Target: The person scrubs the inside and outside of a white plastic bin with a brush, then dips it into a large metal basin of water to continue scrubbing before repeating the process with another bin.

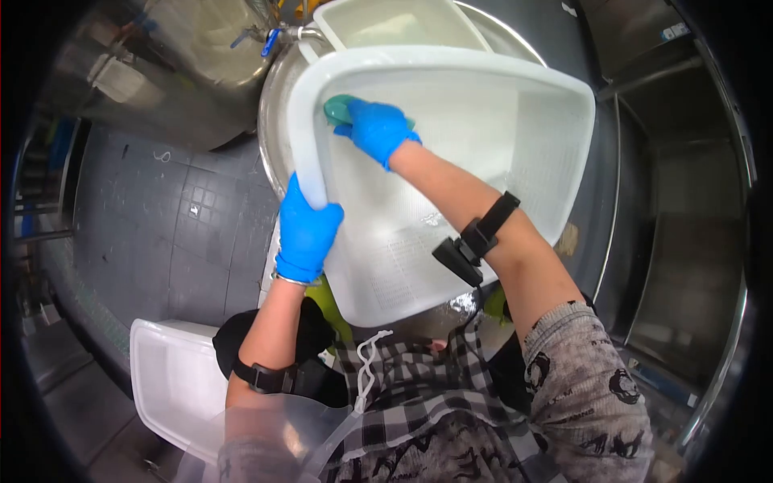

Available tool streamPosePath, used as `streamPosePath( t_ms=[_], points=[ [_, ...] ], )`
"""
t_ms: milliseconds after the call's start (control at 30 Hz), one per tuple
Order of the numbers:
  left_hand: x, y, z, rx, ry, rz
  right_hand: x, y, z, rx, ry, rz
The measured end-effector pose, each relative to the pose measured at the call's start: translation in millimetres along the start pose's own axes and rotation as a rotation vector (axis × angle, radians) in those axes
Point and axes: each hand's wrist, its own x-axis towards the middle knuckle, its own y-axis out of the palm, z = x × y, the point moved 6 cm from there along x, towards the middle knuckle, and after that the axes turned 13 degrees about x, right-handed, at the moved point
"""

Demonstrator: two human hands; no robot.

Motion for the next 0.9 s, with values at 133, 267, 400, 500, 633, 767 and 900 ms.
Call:
streamPosePath(
  t_ms=[133,267,400,500,633,767,900],
  points=[
    [0.6,3.6,-1.7,0.002,0.088,-0.035,-104.0,107.4,-43.8,-0.012,-0.077,0.202],
    [-0.4,1.1,4.4,0.072,0.05,-0.047,-100.3,83.4,-36.4,0.124,0.211,0.468],
    [4.5,-1.6,3.1,0.014,0.006,-0.053,-43.5,41.9,-17.9,0.147,0.029,0.084],
    [6.7,-1.1,-3.0,0.017,0.025,-0.077,-108.7,125.9,-48.4,0.056,-0.08,0.238],
    [5.1,-1.8,-0.5,0.1,0.079,-0.095,-101.4,114.5,-33.8,-0.121,-0.087,0.426],
    [7.2,-9.8,-4.2,0.028,-0.03,-0.053,-99.1,100.6,-38.5,0.04,0.007,0.26],
    [5.4,-11.3,4.2,0.133,-0.001,-0.092,-124.1,94.7,-111.4,0.634,0.271,0.172]
  ],
)
